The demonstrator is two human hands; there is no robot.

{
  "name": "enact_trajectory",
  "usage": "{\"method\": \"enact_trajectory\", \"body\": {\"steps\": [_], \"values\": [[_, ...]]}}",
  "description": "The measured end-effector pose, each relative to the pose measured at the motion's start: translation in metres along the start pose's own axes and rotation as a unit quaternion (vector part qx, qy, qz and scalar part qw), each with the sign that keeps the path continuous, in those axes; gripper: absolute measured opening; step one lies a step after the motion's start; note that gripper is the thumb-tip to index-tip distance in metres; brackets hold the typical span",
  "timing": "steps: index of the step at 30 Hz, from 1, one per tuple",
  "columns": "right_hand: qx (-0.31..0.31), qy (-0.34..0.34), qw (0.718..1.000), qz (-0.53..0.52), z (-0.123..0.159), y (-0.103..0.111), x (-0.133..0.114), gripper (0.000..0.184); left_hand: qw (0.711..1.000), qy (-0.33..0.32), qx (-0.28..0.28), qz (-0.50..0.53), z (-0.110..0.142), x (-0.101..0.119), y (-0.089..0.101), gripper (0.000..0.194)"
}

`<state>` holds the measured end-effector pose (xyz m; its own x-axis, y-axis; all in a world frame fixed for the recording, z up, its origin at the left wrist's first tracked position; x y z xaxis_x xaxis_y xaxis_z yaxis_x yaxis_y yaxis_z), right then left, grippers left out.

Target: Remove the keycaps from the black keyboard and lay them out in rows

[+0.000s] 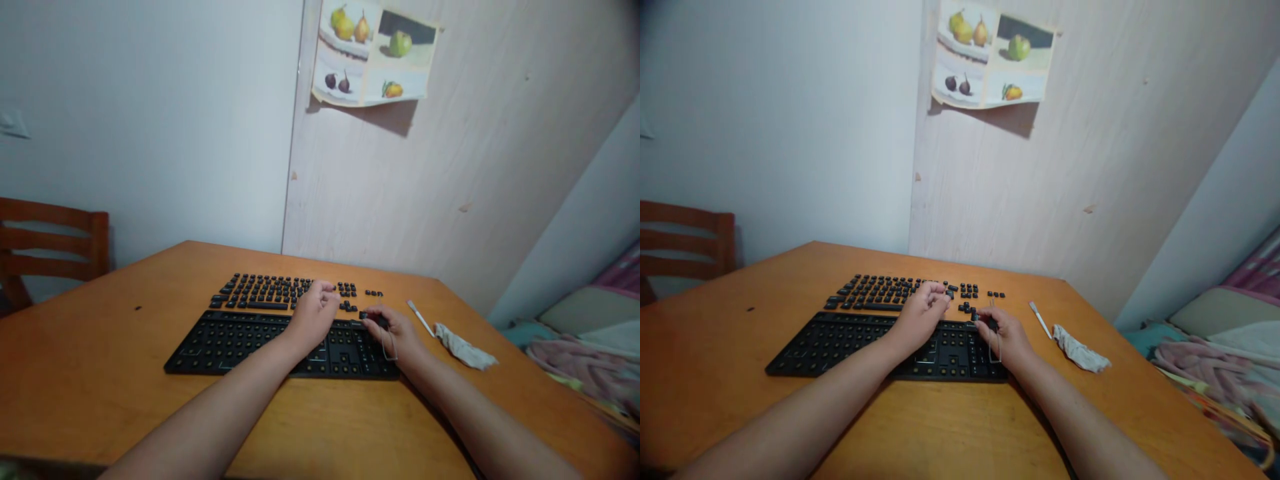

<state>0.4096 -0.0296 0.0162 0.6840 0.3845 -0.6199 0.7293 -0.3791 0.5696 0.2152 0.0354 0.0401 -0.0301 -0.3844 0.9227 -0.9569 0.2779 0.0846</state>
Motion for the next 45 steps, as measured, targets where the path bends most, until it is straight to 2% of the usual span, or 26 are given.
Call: {"method": "enact_trajectory", "body": {"steps": [4, 8, 11, 13, 16, 20, 21, 22, 24, 29, 34, 39, 45], "values": [[0.048, -0.039, 0.997, -0.045, -0.005, 0.011, 0.007, 0.027, 0.997, 0.042, 0.056, 0.044, -0.016, 0.002, 0.011, 0.022], [0.09, -0.033, 0.994, -0.056, -0.014, 0.029, 0.015, 0.031, 0.989, 0.059, 0.117, 0.069, -0.033, 0.01, 0.022, 0.019], [0.111, -0.046, 0.991, -0.049, -0.023, 0.042, 0.033, 0.035, 0.985, 0.05, 0.15, 0.073, -0.04, 0.015, 0.024, 0.027], [0.119, -0.074, 0.989, -0.047, -0.028, 0.05, 0.052, 0.039, 0.986, 0.038, 0.151, 0.06, -0.039, 0.016, 0.022, 0.029], [0.132, -0.117, 0.984, -0.032, -0.034, 0.06, 0.079, 0.04, 0.993, 0.01, 0.113, 0.008, -0.026, 0.015, 0.016, 0.025], [0.147, -0.145, 0.978, -0.006, -0.04, 0.074, 0.108, 0.031, 0.995, -0.047, 0.0, -0.09, 0.006, 0.013, 0.011, 0.019], [0.148, -0.152, 0.977, 0.002, -0.042, 0.077, 0.115, 0.028, 0.977, -0.097, -0.058, -0.18, 0.015, 0.017, 0.004, 0.02], [0.149, -0.159, 0.976, 0.011, -0.044, 0.079, 0.121, 0.025, 0.951, -0.141, -0.088, -0.261, 0.023, 0.02, 0.001, 0.022], [0.148, -0.172, 0.973, 0.029, -0.048, 0.082, 0.132, 0.018, 0.906, -0.186, -0.127, -0.359, 0.035, 0.02, -0.002, 0.027], [0.132, -0.195, 0.968, 0.082, -0.06, 0.079, 0.154, 0.004, 0.84, -0.23, -0.17, -0.461, 0.05, 0.021, -0.008, 0.053], [0.111, -0.217, 0.962, 0.122, -0.069, 0.072, 0.171, 0.003, 0.792, -0.264, -0.198, -0.513, 0.059, 0.016, -0.007, 0.075], [0.097, -0.226, 0.957, 0.152, -0.076, 0.07, 0.183, 0.005, 0.777, -0.257, -0.211, -0.535, 0.059, 0.009, -0.005, 0.09], [0.078, -0.228, 0.956, 0.166, -0.075, 0.063, 0.194, 0.007, 0.78, -0.211, -0.225, -0.544, 0.054, -0.001, -0.004, 0.093]]}}
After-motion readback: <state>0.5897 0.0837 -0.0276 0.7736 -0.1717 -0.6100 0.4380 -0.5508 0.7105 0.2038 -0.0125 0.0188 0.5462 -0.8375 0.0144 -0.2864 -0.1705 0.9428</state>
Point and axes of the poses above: each hand's wrist, its own z-axis away from the middle knuckle, its own y-axis out of the back of the hand, x = y × z, the point moved 8 cm from there along -z, towards the middle knuckle, and after that the axes turned 3 degrees about -z, right-handed, at the moved point
